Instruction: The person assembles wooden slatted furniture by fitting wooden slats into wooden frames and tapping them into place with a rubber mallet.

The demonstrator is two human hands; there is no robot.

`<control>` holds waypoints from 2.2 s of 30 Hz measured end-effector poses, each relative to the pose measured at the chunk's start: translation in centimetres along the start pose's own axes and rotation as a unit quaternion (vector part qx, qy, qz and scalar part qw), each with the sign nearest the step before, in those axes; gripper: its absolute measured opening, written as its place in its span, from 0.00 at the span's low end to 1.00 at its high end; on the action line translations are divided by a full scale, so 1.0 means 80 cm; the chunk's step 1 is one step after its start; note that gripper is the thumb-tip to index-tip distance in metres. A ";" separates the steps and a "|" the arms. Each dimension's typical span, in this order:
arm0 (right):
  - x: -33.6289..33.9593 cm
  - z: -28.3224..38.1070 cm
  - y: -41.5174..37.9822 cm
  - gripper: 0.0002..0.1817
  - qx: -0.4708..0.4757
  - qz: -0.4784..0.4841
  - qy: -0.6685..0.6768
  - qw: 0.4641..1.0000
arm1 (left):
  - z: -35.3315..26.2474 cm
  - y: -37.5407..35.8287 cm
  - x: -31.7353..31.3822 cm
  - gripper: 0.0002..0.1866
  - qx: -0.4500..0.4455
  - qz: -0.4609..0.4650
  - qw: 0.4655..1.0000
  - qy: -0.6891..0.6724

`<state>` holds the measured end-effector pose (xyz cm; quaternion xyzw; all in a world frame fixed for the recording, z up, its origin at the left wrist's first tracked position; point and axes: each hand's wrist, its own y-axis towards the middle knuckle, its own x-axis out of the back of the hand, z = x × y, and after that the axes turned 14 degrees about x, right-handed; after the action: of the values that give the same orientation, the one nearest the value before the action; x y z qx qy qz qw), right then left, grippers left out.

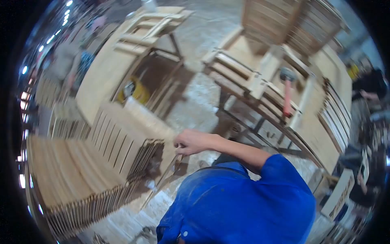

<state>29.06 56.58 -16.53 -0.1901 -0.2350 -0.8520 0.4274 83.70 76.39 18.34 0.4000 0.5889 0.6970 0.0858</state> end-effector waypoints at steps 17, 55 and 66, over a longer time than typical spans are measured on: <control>0.355 0.039 -0.082 0.44 0.206 -0.487 -0.226 0.818 | -0.732 -0.019 0.111 0.31 -0.337 -0.079 0.789 -0.508; 0.355 -0.186 -0.257 0.14 -0.183 -0.606 -0.614 0.472 | -1.129 -0.314 -0.014 0.15 -0.079 0.549 0.160 -0.817; 0.274 -0.268 -0.439 0.35 -0.731 -0.393 -0.252 0.498 | -1.140 -0.320 -0.023 0.21 -0.101 0.523 0.225 -0.816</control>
<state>-14.63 48.96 -30.90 -0.5293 0.3229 -0.7163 -0.3202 15.88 14.13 -4.03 0.9579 -0.2177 -0.0650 0.1755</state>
